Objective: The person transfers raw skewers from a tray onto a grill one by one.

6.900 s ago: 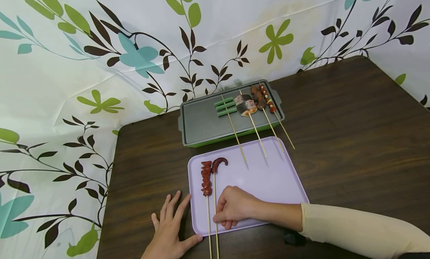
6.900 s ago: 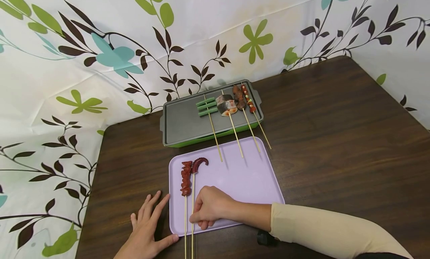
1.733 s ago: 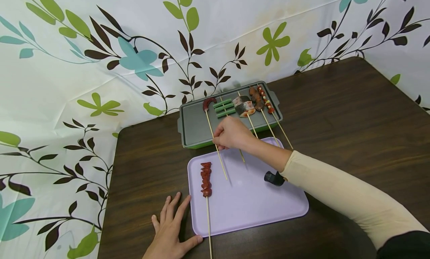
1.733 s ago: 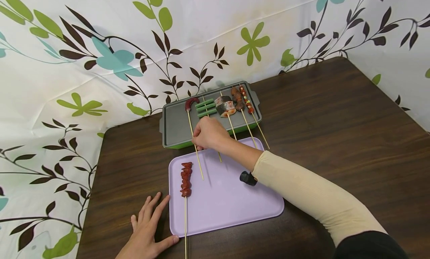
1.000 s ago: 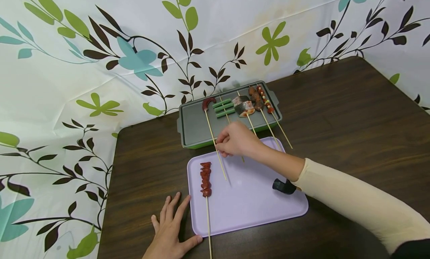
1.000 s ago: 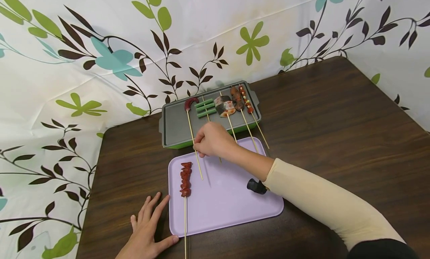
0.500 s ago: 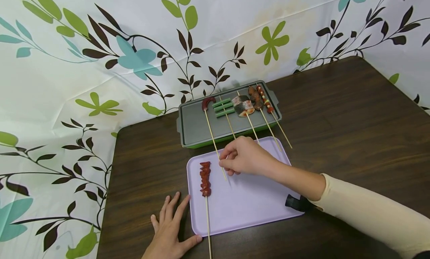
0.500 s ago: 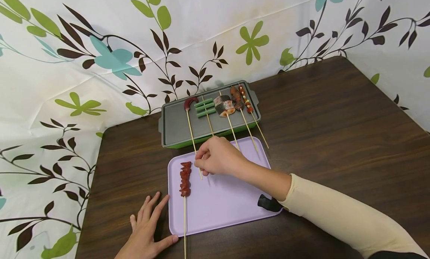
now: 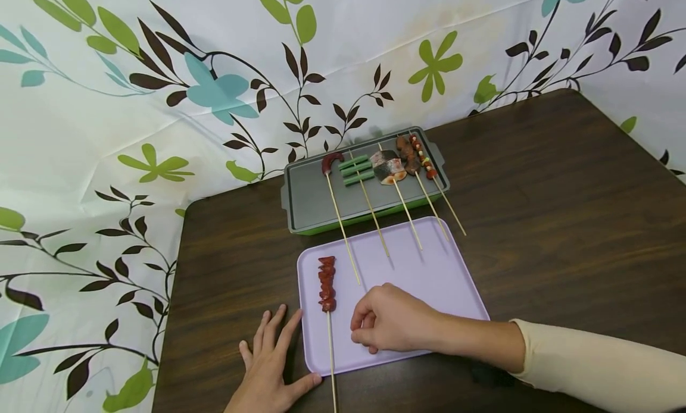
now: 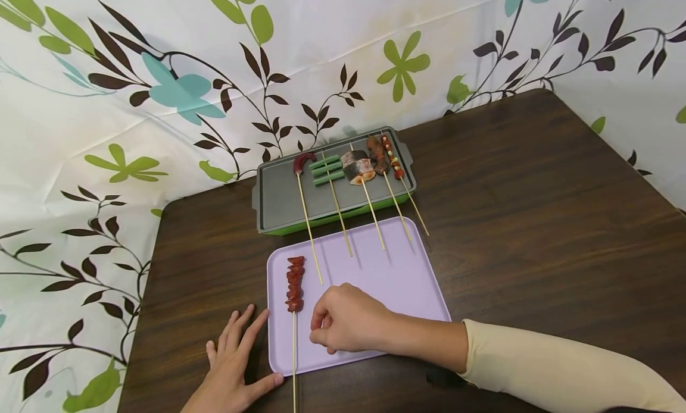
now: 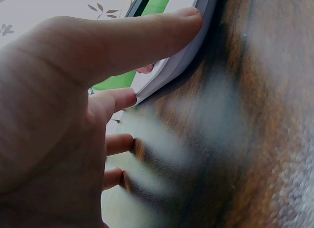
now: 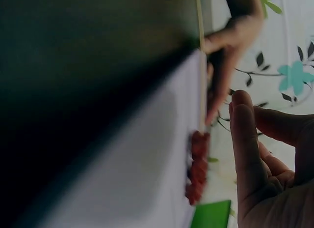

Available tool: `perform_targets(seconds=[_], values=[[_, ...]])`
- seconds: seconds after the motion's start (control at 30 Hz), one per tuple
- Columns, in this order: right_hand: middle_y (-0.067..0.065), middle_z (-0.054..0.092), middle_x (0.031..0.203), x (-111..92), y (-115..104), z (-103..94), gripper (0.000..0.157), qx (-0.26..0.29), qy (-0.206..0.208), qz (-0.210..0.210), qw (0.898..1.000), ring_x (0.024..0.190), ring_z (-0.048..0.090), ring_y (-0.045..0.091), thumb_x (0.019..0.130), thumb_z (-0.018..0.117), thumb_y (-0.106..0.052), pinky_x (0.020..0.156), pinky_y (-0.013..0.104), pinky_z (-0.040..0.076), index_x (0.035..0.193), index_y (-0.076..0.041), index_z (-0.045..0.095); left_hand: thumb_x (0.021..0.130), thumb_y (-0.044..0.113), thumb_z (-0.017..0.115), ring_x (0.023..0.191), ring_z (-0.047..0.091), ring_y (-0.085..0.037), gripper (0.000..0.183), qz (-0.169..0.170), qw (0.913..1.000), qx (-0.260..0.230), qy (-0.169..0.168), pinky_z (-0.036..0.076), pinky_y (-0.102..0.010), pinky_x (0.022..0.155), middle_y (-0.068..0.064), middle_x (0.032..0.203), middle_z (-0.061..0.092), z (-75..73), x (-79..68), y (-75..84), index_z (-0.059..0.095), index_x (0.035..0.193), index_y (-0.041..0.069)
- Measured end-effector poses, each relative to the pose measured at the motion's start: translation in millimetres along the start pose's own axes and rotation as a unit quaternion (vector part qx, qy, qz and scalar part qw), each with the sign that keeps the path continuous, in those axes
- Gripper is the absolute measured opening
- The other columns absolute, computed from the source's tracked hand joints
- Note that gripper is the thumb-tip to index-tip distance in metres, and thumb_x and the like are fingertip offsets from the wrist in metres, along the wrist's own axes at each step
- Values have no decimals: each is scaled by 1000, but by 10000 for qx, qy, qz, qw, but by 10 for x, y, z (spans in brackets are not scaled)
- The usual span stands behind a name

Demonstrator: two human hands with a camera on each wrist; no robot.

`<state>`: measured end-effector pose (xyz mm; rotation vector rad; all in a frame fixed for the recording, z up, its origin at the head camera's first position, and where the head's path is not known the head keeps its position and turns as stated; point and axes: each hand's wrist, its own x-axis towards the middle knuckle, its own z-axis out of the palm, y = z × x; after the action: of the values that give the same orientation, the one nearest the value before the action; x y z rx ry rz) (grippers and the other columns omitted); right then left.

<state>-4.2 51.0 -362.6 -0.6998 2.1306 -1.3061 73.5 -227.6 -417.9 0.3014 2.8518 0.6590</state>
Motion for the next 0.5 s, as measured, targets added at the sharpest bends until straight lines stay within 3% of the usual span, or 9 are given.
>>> perform_targets(seconds=[0.23,0.5], values=[[-13,61,52,30,162,200,8,230,-69,140,9996,52,59,-1,82,74,-10,60,19,47,76,-15,71,71,69,73,143,7,-47,103,-47,10000,-14,-76,6,-89,83,-12,159,19,-1,6,7,24,156,36],[-2,66,57,125,252,332,10,1153,-111,526,9919,50,64,12,83,74,-4,47,22,50,75,-9,71,71,68,73,143,7,-47,104,7,10000,14,-23,6,-89,83,-12,159,18,4,-5,5,24,156,34]])
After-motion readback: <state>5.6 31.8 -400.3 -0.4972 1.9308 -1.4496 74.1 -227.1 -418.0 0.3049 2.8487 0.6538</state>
